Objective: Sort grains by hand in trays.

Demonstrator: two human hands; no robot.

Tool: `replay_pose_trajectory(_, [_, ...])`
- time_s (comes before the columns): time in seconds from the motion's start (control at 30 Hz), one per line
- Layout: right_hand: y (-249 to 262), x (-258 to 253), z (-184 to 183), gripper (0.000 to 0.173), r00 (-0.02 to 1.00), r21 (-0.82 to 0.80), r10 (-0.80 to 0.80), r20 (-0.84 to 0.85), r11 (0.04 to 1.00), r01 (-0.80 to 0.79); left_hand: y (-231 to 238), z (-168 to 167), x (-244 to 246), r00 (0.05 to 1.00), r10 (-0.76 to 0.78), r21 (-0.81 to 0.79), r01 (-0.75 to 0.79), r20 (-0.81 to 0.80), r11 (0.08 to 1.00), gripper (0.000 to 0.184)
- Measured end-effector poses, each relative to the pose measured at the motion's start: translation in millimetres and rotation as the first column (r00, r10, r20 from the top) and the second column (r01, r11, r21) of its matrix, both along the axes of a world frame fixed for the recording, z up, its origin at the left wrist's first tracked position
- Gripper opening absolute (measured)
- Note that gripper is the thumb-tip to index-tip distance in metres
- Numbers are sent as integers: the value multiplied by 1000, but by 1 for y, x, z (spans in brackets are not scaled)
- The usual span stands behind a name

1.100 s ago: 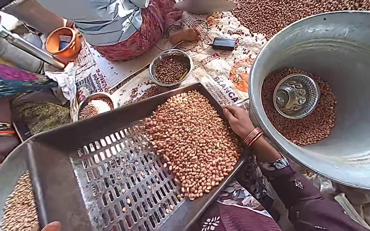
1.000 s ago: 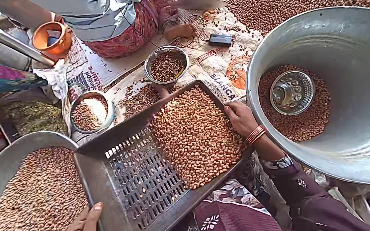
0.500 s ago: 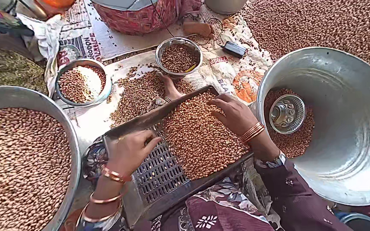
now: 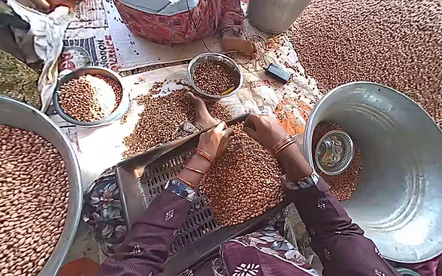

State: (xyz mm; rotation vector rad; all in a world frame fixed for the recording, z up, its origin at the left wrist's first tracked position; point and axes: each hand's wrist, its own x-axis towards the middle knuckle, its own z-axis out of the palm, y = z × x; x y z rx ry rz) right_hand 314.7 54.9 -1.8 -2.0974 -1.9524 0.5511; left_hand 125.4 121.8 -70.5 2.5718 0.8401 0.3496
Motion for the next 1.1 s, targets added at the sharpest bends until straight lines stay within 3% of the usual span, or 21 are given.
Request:
replay_pose_trajectory(0.07, [11,14,15,20,994,-43,-104,32,994,105,2,-3,6,1000,8,-32,-9,-10,999,19])
replay_pose_trajectory(0.17, [27,24,9,23,987,-90,-142,77,985,148,5,-6,8,998,53,-81,-50,28,995,23])
replay_pose_trajectory(0.27, [35,21,-13,22,991,-143,-82,103,985,96,9,0,2,951,188,-308,-107,244,945,17])
replay_pose_trajectory(0.37, [40,11,-20,26,986,-244,-100,136,961,131,12,5,-8,841,412,-694,-61,352,718,23])
replay_pose_trajectory(0.43, [41,8,-20,25,985,-270,-102,140,953,137,13,10,-17,828,452,-818,12,331,576,29])
replay_pose_trajectory(0.47, [41,8,-19,23,985,-270,-101,141,953,136,13,15,-20,850,433,-801,-22,300,598,27])
replay_pose_trajectory(0.53, [41,11,-20,21,985,-249,-93,147,960,128,13,24,-19,918,330,-659,-108,222,745,17])
replay_pose_trajectory(0.6, [40,11,-23,19,983,-216,-91,159,968,125,13,22,-15,966,188,-468,-86,175,879,12])
replay_pose_trajectory(0.67, [39,10,-24,18,981,-190,-93,171,974,125,11,12,-12,988,74,-333,-26,132,942,15])
replay_pose_trajectory(0.8, [33,11,-21,17,987,-123,-109,122,985,124,5,5,-15,999,35,-182,-38,-23,983,21])
replay_pose_trajectory(0.97, [24,18,-16,14,992,-59,-109,-57,993,106,4,1,-20,1000,20,-158,-22,-13,987,22])
replay_pose_trajectory(1.1, [16,10,-12,10,996,-40,-53,-73,998,50,-3,1,-16,1000,11,-61,-12,-15,998,24])
